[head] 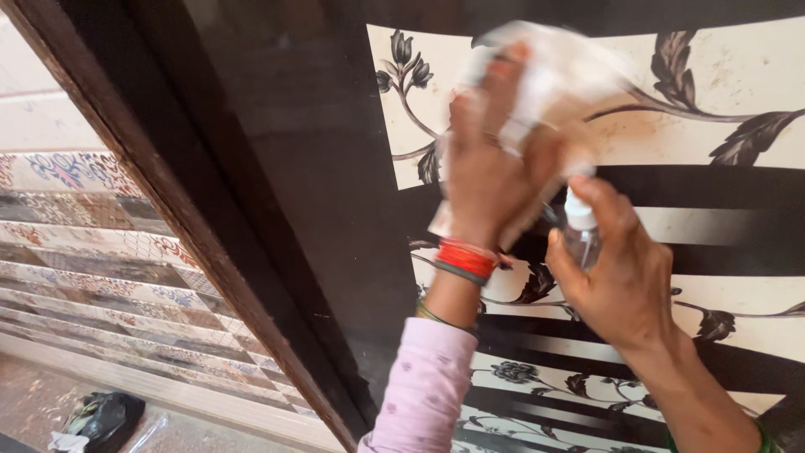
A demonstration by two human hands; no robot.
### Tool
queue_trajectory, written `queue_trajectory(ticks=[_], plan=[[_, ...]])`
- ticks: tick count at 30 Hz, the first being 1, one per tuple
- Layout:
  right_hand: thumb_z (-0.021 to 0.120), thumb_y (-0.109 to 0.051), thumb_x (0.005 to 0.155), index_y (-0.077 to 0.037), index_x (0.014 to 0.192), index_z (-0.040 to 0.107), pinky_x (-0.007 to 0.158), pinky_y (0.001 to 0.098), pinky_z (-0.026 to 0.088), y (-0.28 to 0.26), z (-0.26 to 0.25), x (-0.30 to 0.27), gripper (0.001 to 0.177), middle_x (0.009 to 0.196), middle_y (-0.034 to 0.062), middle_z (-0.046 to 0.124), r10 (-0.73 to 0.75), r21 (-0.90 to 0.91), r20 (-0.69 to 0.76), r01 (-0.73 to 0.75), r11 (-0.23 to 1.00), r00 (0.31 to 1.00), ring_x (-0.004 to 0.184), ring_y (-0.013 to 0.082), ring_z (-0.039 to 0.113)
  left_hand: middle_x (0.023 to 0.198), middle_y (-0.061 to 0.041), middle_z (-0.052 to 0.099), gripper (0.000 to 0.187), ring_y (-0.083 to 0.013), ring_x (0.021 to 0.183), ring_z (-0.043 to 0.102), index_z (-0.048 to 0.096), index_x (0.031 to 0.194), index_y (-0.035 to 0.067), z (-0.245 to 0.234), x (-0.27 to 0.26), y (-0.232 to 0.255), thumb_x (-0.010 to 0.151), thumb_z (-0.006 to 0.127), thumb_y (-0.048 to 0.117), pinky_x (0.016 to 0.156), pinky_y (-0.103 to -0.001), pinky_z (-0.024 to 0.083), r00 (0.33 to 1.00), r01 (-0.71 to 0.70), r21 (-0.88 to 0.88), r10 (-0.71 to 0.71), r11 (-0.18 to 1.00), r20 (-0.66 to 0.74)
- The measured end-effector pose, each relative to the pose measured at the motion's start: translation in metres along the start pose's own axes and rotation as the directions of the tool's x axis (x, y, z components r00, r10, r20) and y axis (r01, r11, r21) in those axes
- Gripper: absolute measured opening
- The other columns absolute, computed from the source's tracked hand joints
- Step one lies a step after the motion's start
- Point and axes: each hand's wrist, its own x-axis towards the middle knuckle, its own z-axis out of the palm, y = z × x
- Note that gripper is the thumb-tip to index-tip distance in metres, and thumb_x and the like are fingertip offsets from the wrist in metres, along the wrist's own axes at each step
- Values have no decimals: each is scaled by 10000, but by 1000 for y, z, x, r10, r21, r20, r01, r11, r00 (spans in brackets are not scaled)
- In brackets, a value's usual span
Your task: The person repeatedly sprays a clear liquid onto a dark surface with a floral pattern and wipes it with a white cloth. The person alternates between spraying and wiping across the same area multiple times.
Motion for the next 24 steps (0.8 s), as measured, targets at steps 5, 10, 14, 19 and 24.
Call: queue_trajectory(ticks=[5,10,14,19,24], plan=[[738,-59,892,-105,1523,365,784,420,606,-6,7,8,735,1355,202,636,-42,60,11,42,997,999,975,332,728,1683,-239,259,688,-422,1580,227,348,1599,34,-18,-55,-52,1070,524,435,1316,-573,166,825,471,137,-380,871,-418],[737,-78,919,-139,1486,380,718,418,581,-32,16,18,673,1254,154,662,-85,67,24,83,994,996,896,320,711,1621,-222,365,631,-435,1545,270,419,1568,56,-4,-118,-20,1057,522,412,1309,-582,166,879,455,190,-403,870,-255],[737,-77,930,-155,1506,384,701,415,574,-48,30,45,680,1245,152,659,-157,72,9,155,985,988,910,325,706,1663,-30,351,599,-214,1574,287,409,1589,153,-10,-55,-8,1040,500,373,1333,-444,111,999,9,293,-19,956,30],[725,-54,865,-146,1542,370,683,433,571,-58,53,57,770,1169,164,658,-162,151,73,149,977,984,866,344,694,1679,-141,268,494,-294,1590,253,449,1509,210,-36,18,-76,1065,506,421,1335,-517,109,993,43,234,-16,971,-117],[732,-53,865,-183,1511,375,599,414,555,-63,62,30,749,1048,128,665,-94,154,159,69,986,983,708,290,680,1707,-224,271,696,-374,1597,229,287,1631,7,-29,-98,-117,1098,482,409,1321,-510,137,725,597,38,-518,801,-454]])
